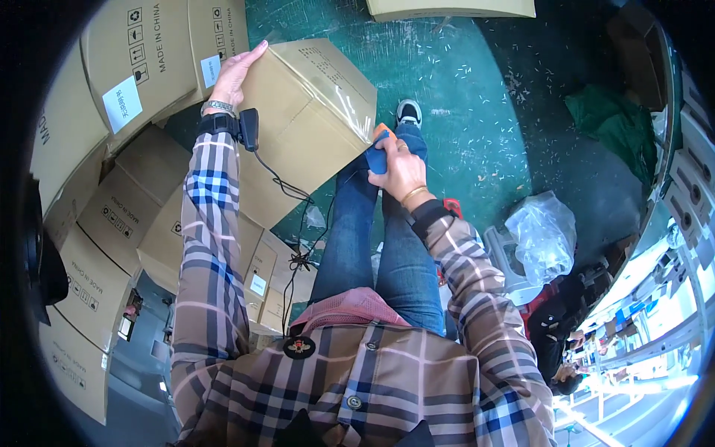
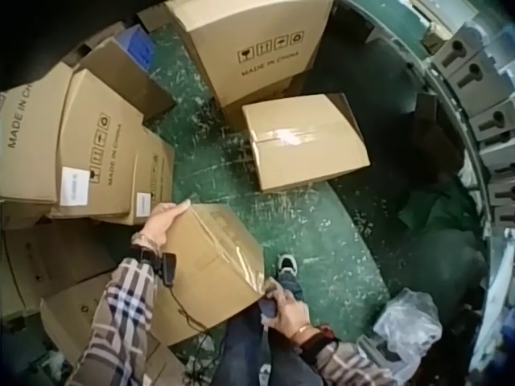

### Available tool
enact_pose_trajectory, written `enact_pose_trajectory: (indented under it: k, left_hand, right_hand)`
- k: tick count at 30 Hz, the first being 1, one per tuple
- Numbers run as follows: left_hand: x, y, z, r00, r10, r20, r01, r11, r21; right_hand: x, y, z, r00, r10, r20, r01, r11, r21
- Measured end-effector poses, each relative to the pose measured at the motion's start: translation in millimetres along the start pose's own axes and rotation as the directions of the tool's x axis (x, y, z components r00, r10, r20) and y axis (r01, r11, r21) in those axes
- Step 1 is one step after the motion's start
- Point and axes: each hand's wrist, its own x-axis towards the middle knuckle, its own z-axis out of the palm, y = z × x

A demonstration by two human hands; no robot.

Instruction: The person seals a cardboard box with a tape dispenser, moves it aside, and then unfolds and assembles a new cardboard box. After taping the bottom of the new box, they pick up a pink and white object and walk away.

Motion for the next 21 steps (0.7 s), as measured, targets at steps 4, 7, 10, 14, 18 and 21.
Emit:
enact_pose_trajectory:
  k: [4,7,10,14,18,21]
  left_hand:
    - [-2,12,6,1.000,-0.021,0.020,0.021,0.999,-0.044]
    - [4,12,1,0.996,-0.081,0.030,0.084,0.991,-0.103]
    - [6,10,1,0.992,-0.120,0.038,0.124,0.987,-0.104]
    - [12,22,1,0.957,-0.267,0.115,0.280,0.953,-0.113]
    - [16,25,3,0.942,-0.324,0.086,0.330,0.941,-0.070]
    - [17,31,12,0.940,-0.339,0.026,0.340,0.940,-0.020]
  right_hand:
    - [9,5,2,0.998,0.031,-0.047,-0.023,0.987,0.159]
    - [21,0,5,0.999,0.037,-0.010,-0.036,0.996,0.080]
    - [13,-4,9,0.998,0.067,0.001,-0.067,0.997,0.031]
    - [20,6,11,0.990,0.136,0.023,-0.136,0.990,0.029]
    - [28,11,7,0.987,0.142,0.069,-0.145,0.988,0.046]
    - [24,4,15,0.992,0.118,0.054,-0.118,0.993,0.006]
